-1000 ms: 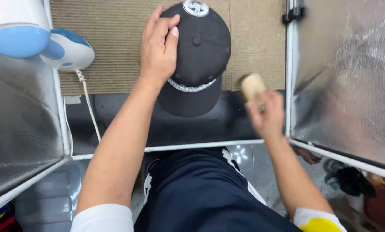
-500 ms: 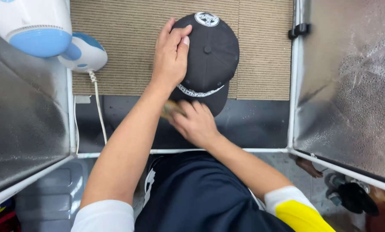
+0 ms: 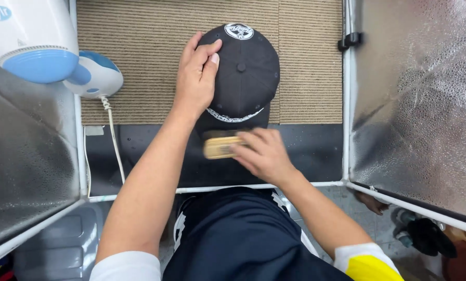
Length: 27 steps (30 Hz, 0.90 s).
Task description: The person cleans a black baseball cap placed on a stand. They use a brush to scrub the cap's surface, then apply steam with a handheld steamer, and finish by brushing the cap again. The person rotates the cap to clean different sections.
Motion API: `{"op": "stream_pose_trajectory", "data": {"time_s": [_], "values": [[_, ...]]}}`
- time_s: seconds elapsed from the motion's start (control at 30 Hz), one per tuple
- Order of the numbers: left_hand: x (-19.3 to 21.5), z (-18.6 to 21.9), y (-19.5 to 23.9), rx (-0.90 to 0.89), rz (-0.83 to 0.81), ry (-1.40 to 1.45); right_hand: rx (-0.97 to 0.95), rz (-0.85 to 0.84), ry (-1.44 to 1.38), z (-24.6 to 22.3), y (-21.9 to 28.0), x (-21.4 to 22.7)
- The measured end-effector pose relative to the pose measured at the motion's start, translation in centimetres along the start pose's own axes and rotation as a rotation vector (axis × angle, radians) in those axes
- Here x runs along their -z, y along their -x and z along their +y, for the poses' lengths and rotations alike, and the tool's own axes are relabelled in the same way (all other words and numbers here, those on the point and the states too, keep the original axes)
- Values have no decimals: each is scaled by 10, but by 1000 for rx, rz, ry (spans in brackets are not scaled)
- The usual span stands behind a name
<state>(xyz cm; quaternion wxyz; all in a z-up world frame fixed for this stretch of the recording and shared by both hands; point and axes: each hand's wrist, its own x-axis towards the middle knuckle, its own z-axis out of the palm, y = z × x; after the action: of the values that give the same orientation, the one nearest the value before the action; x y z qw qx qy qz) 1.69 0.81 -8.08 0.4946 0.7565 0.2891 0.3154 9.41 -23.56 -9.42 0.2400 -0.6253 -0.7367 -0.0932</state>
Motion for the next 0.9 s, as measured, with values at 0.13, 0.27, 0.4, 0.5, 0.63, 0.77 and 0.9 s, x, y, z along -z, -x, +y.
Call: {"op": "stream_pose_trajectory", "data": {"time_s": [0.13, 0.27, 0.4, 0.5, 0.63, 0.77, 0.9], "values": [[5, 8, -3, 18, -45, 2, -23, 16, -40, 56, 16, 2], [5, 6, -1, 36, -39, 15, -601, 64, 71, 60, 52, 28], [1, 4, 41, 26, 264, 84, -93, 220, -82, 18, 22, -7], [-6, -50, 105, 403, 383, 130, 30, 249, -54, -7, -18, -12], [-17, -84, 147, 759, 278, 506, 22, 250, -74, -4, -20, -10], [-38, -154, 175, 734, 143, 741, 40, 257, -24, 18, -25, -9], [-40, -147, 178, 694, 106, 723, -323, 552, 129, 58, -33, 34]]}}
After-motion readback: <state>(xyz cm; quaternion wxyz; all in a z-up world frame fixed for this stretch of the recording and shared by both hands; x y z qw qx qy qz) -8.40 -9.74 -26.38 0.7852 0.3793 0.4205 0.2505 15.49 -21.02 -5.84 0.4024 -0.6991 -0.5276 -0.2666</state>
